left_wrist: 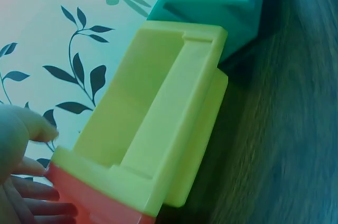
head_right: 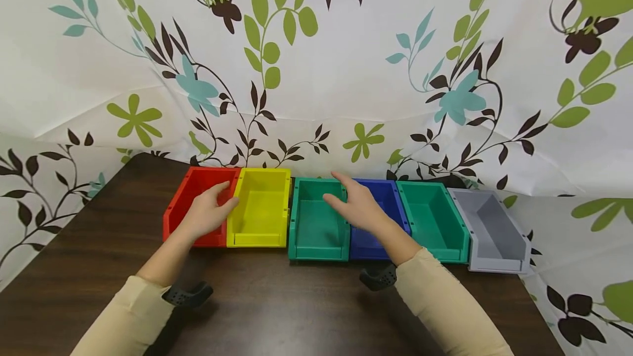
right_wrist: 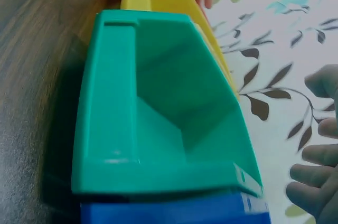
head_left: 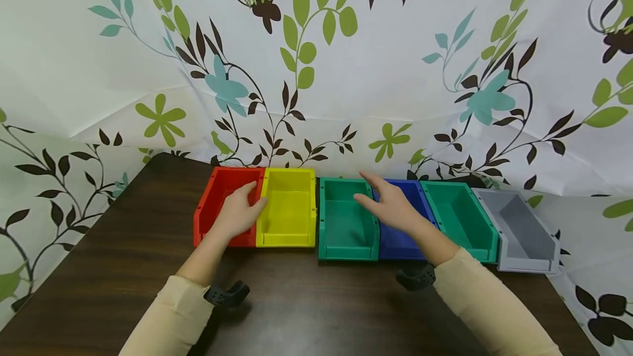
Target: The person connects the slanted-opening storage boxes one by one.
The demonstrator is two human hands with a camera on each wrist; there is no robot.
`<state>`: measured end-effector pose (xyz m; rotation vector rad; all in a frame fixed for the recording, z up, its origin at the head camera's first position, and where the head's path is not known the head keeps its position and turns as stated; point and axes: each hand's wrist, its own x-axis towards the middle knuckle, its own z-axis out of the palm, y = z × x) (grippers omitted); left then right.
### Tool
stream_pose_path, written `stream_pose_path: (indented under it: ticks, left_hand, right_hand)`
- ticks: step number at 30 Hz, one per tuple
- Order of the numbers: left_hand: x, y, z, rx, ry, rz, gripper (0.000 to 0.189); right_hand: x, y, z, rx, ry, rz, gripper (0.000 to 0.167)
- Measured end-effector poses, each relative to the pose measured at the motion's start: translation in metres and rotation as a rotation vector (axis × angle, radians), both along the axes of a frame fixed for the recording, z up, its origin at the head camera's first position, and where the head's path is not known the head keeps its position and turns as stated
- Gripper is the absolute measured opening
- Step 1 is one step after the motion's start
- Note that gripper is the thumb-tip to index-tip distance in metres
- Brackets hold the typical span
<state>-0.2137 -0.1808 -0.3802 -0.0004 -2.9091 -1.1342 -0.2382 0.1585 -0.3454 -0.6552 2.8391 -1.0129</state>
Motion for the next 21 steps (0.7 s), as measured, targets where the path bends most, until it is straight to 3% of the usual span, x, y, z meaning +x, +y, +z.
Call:
stream_pose_path:
  ticks: [7, 11, 16, 21]
  left_hand:
    - [-0.008, 0.006, -0.001, 0.007, -0.052, 0.034, 0.059]
    - [-0.01, 0.01, 0.002, 0.013, -0.077, 0.029, 0.06]
    - [-0.006, 0.011, 0.004, -0.003, -0.078, 0.044, 0.06]
    - [0.0, 0.008, 0.003, 0.021, -0.077, 0.053, 0.058]
  right_hand:
    - [0.002, 0.016, 0.003, -0.255, -0.243, -0.062, 0.061]
    - [0.002, 0.02, 0.008, -0.346, -0.382, -0.135, 0.064]
    - [0.002, 0.021, 0.015, -0.38, -0.5, -0.177, 0.068]
    - [0.0, 0.019, 0.021, -0.367, -0.554, -0.187, 0.064]
